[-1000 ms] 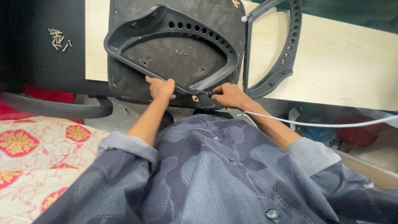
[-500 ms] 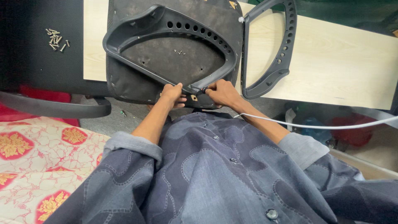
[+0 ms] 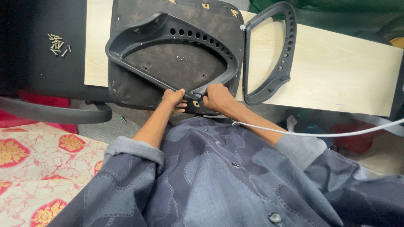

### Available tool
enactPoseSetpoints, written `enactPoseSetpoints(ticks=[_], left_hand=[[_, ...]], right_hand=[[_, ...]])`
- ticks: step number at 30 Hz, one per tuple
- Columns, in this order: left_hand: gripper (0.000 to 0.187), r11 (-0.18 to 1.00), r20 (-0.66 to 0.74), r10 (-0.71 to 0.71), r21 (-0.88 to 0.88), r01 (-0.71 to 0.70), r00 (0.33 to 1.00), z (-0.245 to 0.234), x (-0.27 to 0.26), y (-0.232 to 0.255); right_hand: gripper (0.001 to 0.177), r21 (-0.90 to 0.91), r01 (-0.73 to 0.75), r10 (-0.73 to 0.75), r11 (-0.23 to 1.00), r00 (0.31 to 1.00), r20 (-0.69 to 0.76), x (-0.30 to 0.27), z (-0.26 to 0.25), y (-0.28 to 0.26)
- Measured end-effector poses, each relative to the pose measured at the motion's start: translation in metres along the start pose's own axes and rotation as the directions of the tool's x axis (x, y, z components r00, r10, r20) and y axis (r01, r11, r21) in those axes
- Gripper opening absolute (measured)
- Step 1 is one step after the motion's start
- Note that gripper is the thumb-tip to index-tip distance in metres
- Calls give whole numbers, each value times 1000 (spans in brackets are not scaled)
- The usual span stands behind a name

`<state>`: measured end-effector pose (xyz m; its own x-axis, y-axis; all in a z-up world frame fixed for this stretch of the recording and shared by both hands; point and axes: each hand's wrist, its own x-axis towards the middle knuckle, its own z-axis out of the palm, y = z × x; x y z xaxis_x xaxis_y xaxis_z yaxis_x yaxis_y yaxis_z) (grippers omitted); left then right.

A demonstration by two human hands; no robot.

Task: The person assembles a chair by screwing screws into the underside of the seat and attaching a plastic frame using a screwdriver. The person aligns the frame, inserts screws, and tightens them to secure the frame to the seat.

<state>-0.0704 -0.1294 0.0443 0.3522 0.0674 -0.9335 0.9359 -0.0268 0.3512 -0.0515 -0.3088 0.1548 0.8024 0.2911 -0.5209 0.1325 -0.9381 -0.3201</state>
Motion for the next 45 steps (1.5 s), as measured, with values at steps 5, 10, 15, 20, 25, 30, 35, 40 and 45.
enactPoseSetpoints(ticks=[5, 10, 15, 20, 25, 30, 35, 40, 45], left_hand=[[31, 1000, 9, 2, -3, -2, 1000, 0, 3, 0], [32, 1000, 10, 1, 5, -2, 1000, 2, 9, -2], [26, 999, 73, -10, -42, 13, 997, 7, 20, -1], [31, 996, 93, -86, -4, 87, 992, 10, 18, 13], [40, 982, 190, -120, 164, 89, 975, 8, 2, 34], [45, 963, 188, -173, 236, 127, 967, 8, -11, 41], [44, 958, 175, -156, 268, 106, 972, 13, -15, 45], [44, 954, 170, -160, 280, 108, 972, 13, -13, 42], [43, 951, 167, -168, 287, 115, 972, 14, -12, 40]], right_hand=[[19, -93, 75, -77, 993, 997, -20, 8, -2, -7], [16, -230, 217, -220, 948, 975, 14, 16, 0, -15], [7, -340, 357, -366, 870, 930, 40, 12, 12, -25], [6, -575, 532, -493, 622, 836, 240, -2, 27, -38], [6, -453, 467, -479, 759, 873, 96, -16, 29, -54], [23, -29, 134, -137, 991, 979, -149, -19, 1, -53], [37, 372, -85, 151, 924, 977, -151, -9, -31, -34], [35, 575, -434, 409, 693, 894, 181, -10, -33, -24], [33, 445, -422, 391, 790, 906, 164, -9, -26, -21]])
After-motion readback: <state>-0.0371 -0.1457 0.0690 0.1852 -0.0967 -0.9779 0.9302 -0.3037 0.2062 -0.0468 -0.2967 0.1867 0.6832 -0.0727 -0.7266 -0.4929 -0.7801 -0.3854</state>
